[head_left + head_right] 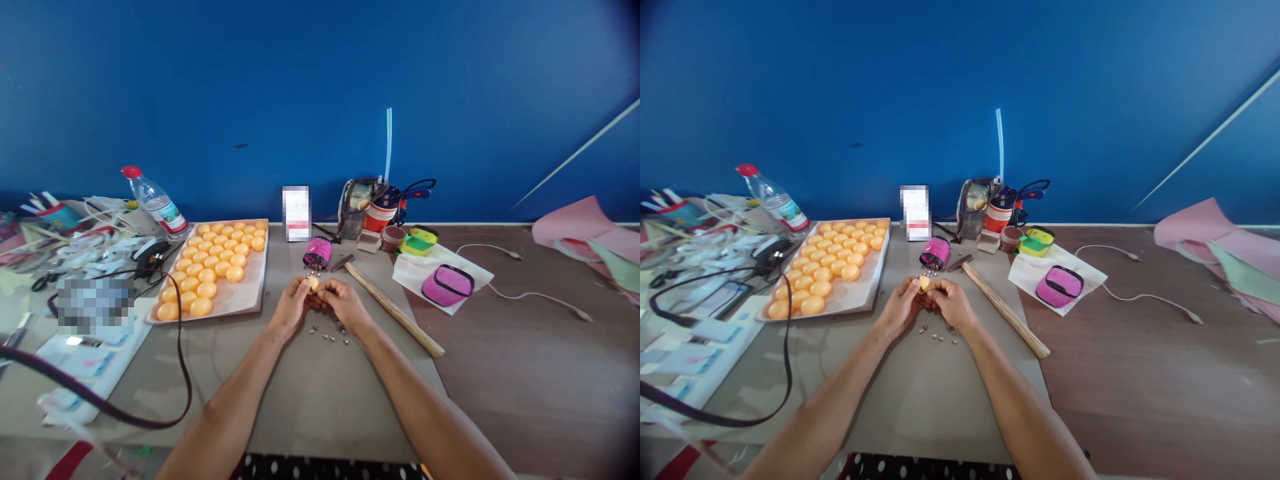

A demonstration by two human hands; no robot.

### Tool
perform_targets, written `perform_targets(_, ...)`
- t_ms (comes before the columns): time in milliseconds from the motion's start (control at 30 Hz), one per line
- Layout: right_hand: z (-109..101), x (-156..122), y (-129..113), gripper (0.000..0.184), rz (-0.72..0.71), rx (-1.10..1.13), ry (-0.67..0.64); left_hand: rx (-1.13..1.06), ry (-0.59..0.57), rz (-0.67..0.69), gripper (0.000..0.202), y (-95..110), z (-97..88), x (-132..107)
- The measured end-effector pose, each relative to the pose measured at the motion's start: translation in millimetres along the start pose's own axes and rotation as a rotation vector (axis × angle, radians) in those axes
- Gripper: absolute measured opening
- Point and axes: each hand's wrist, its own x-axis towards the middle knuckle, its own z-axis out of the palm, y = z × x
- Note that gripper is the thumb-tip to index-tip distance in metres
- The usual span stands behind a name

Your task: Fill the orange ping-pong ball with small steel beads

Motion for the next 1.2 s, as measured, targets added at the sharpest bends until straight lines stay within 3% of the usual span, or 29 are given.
perform_targets(1067,3,3,13,0.019,-0.014,-0.046,0.085,0.216,0.065,0.134,0.037,-9,0.0,-2)
perform_targets(1200,2,4,12,0.021,-0.001,0.003,0.092,0.131,0.060,0.109,0.037,-8,2.0,-2)
